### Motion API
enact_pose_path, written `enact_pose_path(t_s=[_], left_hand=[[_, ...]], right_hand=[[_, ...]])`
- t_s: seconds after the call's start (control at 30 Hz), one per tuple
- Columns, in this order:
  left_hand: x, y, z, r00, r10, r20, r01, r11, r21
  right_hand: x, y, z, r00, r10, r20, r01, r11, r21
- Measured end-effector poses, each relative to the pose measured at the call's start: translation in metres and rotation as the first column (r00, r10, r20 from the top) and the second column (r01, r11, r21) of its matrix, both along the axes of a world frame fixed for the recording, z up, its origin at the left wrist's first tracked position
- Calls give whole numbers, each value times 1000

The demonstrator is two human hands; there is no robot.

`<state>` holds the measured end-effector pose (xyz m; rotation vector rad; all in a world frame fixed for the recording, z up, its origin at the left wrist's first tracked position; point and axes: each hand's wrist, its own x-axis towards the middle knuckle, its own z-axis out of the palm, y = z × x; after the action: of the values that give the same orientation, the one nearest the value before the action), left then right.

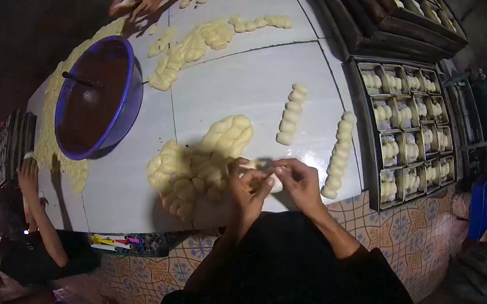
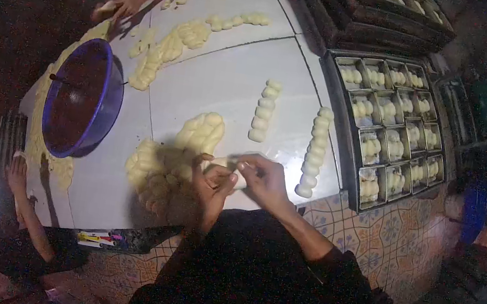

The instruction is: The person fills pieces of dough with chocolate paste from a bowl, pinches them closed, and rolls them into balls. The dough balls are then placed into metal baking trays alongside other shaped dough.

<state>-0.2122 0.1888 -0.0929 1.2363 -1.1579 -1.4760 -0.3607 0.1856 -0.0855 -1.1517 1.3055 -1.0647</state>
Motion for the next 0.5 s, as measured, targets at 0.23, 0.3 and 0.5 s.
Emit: enact_pose_path(t_s=[0.23,0.3,0.5], left_hand=[[3,-2,7,852,-254,-458,230,967,-110],[-1,-2,1,923,-60,-380,9,991,-135],[42,-21,-38,986,106,131,-56,941,-335]], right_hand=[[-43,7,-12,754,259,604,-530,783,326],[-43,0,-19,947,286,149,-305,945,121],[-68,-25,-63,995,100,17,-101,976,193]])
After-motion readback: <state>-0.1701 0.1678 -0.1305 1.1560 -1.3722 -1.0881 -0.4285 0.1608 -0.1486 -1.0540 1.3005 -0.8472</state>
